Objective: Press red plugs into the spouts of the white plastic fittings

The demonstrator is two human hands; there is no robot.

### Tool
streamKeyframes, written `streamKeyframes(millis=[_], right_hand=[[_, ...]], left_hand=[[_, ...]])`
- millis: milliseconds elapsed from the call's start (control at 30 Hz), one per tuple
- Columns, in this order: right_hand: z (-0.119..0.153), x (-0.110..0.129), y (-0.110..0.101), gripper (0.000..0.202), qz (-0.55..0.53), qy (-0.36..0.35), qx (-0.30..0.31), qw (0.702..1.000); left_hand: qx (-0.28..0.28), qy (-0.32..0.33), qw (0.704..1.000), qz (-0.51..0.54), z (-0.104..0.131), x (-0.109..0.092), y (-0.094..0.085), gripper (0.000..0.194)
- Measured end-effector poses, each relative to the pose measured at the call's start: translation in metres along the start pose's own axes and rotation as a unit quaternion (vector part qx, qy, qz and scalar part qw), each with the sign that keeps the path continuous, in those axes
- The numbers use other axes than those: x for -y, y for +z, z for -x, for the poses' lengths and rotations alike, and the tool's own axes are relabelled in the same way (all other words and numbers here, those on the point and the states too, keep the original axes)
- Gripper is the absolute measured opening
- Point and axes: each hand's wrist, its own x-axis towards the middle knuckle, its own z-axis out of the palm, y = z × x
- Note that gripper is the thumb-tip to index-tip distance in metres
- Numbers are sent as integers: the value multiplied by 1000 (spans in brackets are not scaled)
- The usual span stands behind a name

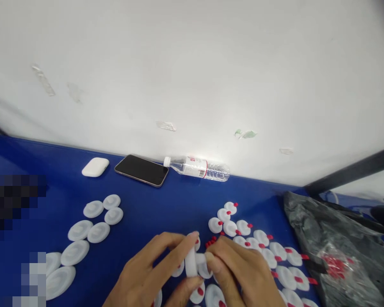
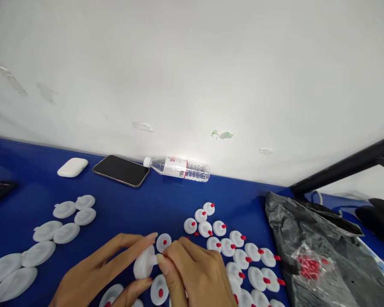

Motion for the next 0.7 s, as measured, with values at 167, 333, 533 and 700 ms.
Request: streamKeyframes(millis=[167,333,533,700], right_hand=[[-3,-8,-3,21,128,8,-71,989],[-8,-20,2,33,260,20,-95,961],[-9,-29,8,50,331,27,-27,943],[-10,-25,10,62,348,2,-23,937]], left_hand=[[2,-8,995,-95,-7,18,-2,43],[-33,49,980,-189,-21,33,-15,35],[-59,46,912,-403,-33,45,-52,26],[55,-37,849,-525,-27,58,-70,40]])
